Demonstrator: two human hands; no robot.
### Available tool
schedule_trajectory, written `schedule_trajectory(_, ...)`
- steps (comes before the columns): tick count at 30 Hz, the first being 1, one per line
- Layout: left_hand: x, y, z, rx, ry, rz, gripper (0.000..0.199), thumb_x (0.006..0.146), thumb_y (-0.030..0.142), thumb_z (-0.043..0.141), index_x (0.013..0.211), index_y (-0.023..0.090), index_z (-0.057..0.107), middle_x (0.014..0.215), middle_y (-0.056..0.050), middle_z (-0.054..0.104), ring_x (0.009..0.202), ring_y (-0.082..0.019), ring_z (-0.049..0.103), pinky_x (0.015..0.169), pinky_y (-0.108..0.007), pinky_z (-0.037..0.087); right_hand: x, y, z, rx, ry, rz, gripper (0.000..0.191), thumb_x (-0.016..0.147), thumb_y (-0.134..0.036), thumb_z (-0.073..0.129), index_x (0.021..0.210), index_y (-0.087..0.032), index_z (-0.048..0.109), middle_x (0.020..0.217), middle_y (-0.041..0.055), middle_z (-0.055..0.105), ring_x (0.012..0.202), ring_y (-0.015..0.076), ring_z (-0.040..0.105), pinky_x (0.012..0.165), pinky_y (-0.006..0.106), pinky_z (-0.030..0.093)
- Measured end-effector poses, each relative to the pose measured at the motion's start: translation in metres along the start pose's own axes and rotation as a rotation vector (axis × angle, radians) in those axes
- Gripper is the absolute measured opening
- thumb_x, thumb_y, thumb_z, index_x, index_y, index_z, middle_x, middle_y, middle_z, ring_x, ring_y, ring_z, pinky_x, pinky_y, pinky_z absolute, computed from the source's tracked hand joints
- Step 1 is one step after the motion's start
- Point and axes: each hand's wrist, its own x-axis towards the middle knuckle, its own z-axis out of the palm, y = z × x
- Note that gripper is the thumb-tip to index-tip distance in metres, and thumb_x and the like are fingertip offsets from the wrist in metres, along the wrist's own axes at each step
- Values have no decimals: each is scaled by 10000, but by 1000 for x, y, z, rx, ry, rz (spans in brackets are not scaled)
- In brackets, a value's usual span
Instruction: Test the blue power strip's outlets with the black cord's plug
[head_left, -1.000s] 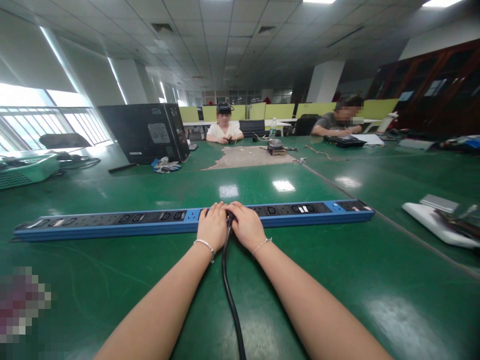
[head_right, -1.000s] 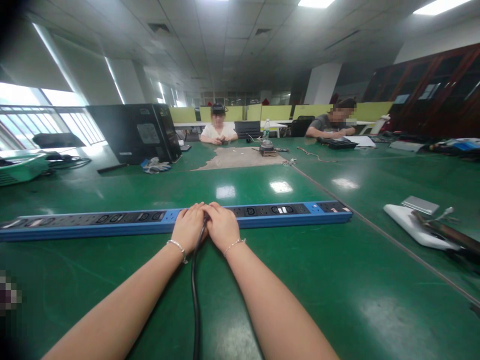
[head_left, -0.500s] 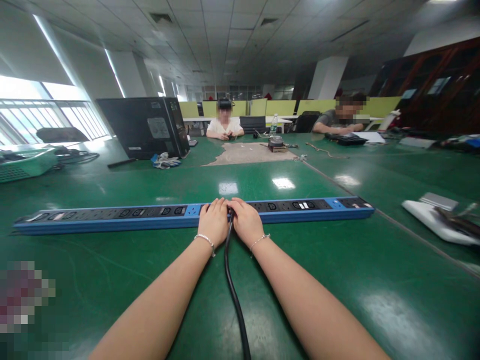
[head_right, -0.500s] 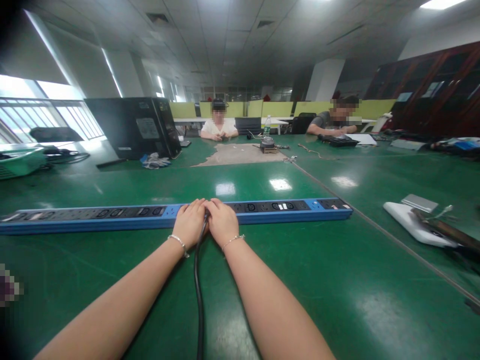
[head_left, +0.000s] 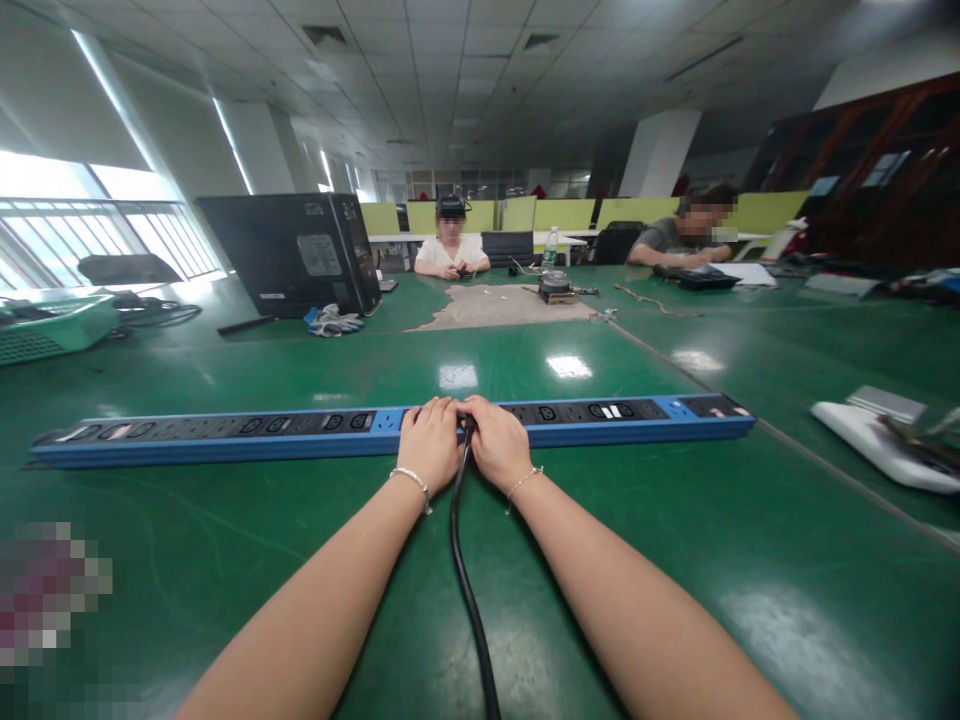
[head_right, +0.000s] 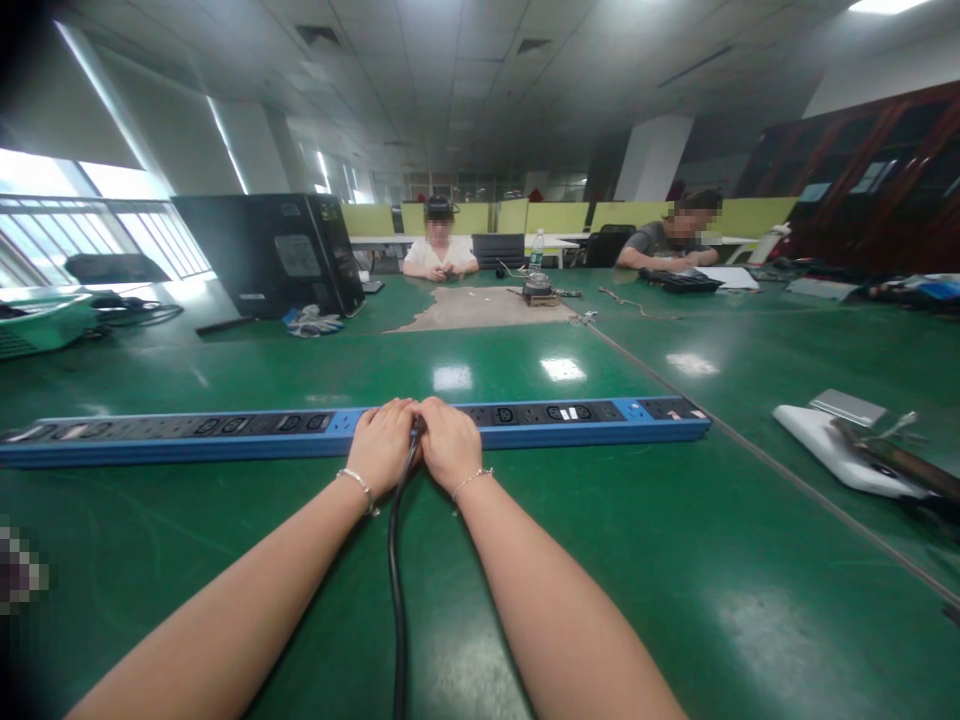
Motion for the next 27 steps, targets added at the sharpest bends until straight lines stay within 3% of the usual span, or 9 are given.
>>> schedule_trajectory(27, 0, -2, 8, 0, 37, 2, 402, 844, 269, 421, 1215, 138, 503, 1295, -140, 535, 1231, -270, 442, 1013, -440, 295, -4, -1, 1, 28, 22, 50, 342, 861, -128, 389, 1060, -266, 632, 1166, 6, 621, 1037, 134, 575, 924, 257, 430)
